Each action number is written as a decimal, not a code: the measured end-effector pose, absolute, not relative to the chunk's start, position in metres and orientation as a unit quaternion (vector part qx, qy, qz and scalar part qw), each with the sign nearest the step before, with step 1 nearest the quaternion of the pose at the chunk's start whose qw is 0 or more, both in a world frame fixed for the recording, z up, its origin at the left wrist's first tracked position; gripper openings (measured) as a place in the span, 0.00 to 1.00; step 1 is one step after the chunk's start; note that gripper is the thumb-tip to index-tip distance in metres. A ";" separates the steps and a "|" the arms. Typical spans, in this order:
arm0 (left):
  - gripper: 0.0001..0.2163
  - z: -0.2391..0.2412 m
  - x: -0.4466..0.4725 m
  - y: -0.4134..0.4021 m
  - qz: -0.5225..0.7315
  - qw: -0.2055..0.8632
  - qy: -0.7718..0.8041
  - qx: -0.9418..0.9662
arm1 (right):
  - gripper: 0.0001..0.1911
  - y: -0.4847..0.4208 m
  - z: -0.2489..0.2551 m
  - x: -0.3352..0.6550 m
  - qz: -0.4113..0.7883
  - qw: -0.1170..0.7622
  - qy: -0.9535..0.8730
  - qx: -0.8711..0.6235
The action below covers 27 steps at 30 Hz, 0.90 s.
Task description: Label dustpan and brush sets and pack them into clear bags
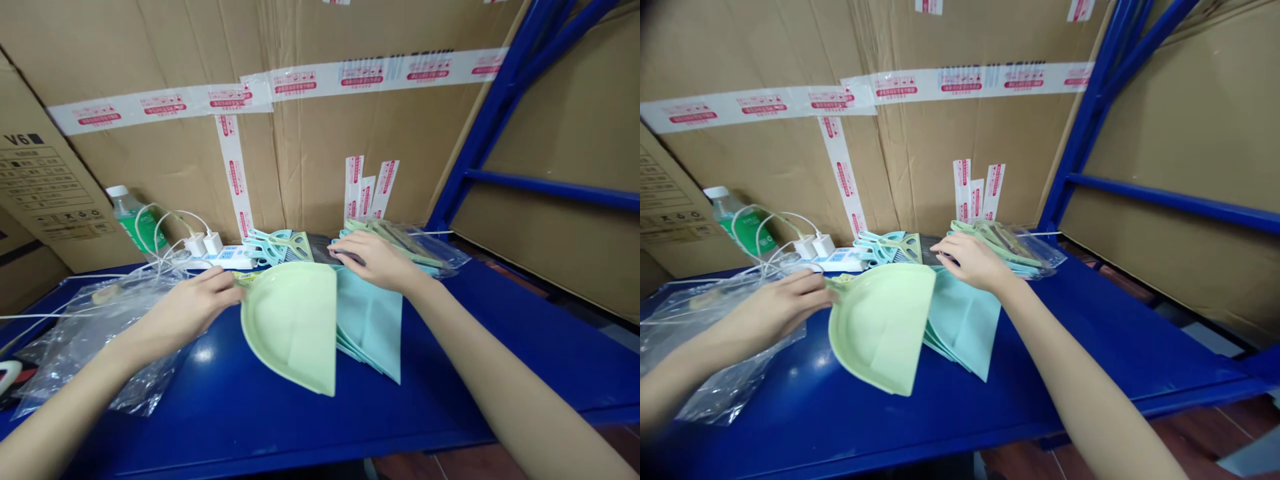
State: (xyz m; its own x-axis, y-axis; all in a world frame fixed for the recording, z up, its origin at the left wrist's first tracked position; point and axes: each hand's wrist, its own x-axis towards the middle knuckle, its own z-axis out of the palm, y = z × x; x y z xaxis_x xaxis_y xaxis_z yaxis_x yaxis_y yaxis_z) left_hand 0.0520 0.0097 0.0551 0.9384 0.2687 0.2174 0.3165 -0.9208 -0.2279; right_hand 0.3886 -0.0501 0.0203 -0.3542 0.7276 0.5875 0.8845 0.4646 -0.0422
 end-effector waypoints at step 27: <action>0.09 0.020 -0.012 -0.006 -0.057 0.012 -0.176 -0.983 | 0.14 0.003 0.026 0.280 -0.075 0.076 -0.790 -0.604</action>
